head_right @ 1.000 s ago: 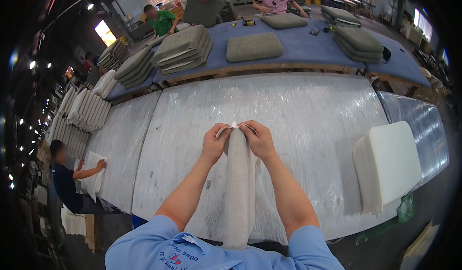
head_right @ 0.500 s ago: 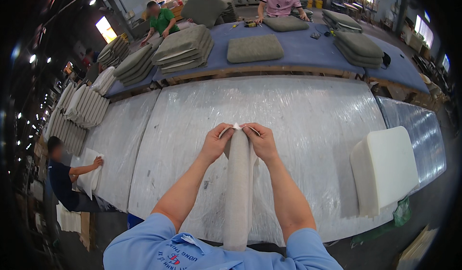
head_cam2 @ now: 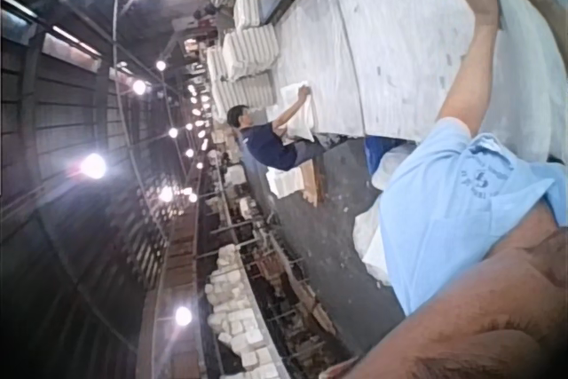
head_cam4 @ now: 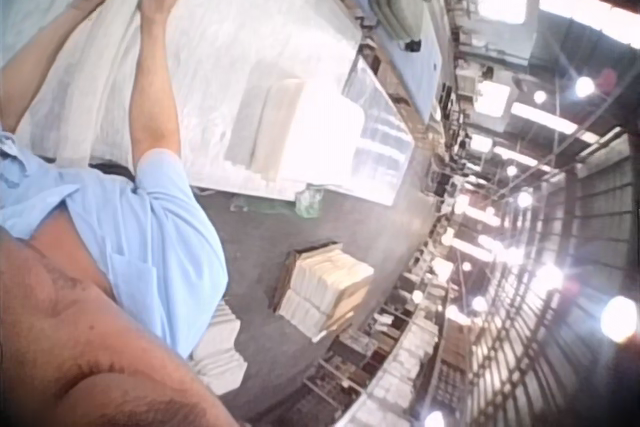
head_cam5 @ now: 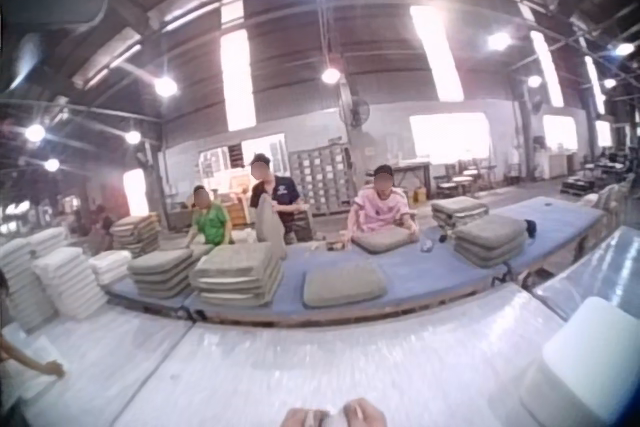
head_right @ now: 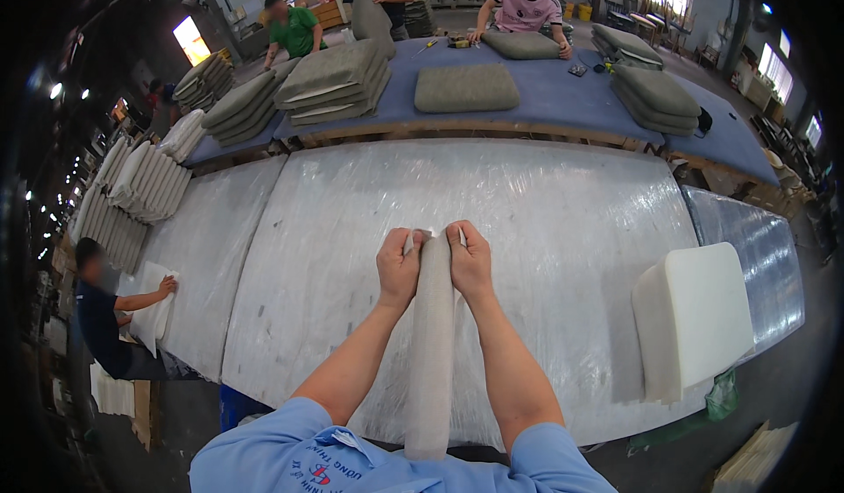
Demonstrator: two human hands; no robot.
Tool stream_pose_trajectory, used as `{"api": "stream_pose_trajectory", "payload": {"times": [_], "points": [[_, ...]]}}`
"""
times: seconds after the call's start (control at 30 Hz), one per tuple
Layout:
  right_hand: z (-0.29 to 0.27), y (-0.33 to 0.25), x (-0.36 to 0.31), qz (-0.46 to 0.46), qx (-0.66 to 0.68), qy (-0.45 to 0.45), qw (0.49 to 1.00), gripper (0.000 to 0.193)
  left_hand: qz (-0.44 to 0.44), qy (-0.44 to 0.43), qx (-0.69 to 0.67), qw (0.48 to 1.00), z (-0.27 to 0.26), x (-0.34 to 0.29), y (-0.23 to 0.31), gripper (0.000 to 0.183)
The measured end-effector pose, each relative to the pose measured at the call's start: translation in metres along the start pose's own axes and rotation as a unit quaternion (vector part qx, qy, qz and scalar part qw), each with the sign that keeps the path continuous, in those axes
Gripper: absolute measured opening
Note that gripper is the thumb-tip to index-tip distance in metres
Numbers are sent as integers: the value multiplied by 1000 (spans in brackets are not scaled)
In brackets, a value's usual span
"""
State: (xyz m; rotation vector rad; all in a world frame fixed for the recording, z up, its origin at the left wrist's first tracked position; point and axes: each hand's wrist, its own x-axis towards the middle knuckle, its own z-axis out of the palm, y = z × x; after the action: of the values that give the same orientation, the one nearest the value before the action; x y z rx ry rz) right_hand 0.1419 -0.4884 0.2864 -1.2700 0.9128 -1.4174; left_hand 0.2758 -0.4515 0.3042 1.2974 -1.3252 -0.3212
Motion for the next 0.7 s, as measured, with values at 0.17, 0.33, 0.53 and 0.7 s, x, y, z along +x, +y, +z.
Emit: {"api": "stream_pose_trajectory", "payload": {"times": [0.17, 0.33, 0.53, 0.7], "points": [[1, -8, 1, 20, -17, -21, 999, 28, -126, -26, -81, 988, 4, 10, -8, 35], [1, -7, 10, 35, -62, -19, 997, 30, -53, 0, -17, 998, 14, 18, -12, 41], [-4, 3, 24, 101, 19, -5, 995, 31, -128, 24, -66, 989, 37, 17, -13, 47], [-2, 4, 28, 151, 61, 29, 986, 30, -205, -24, -172, 963, 43, 22, -23, 45]]}}
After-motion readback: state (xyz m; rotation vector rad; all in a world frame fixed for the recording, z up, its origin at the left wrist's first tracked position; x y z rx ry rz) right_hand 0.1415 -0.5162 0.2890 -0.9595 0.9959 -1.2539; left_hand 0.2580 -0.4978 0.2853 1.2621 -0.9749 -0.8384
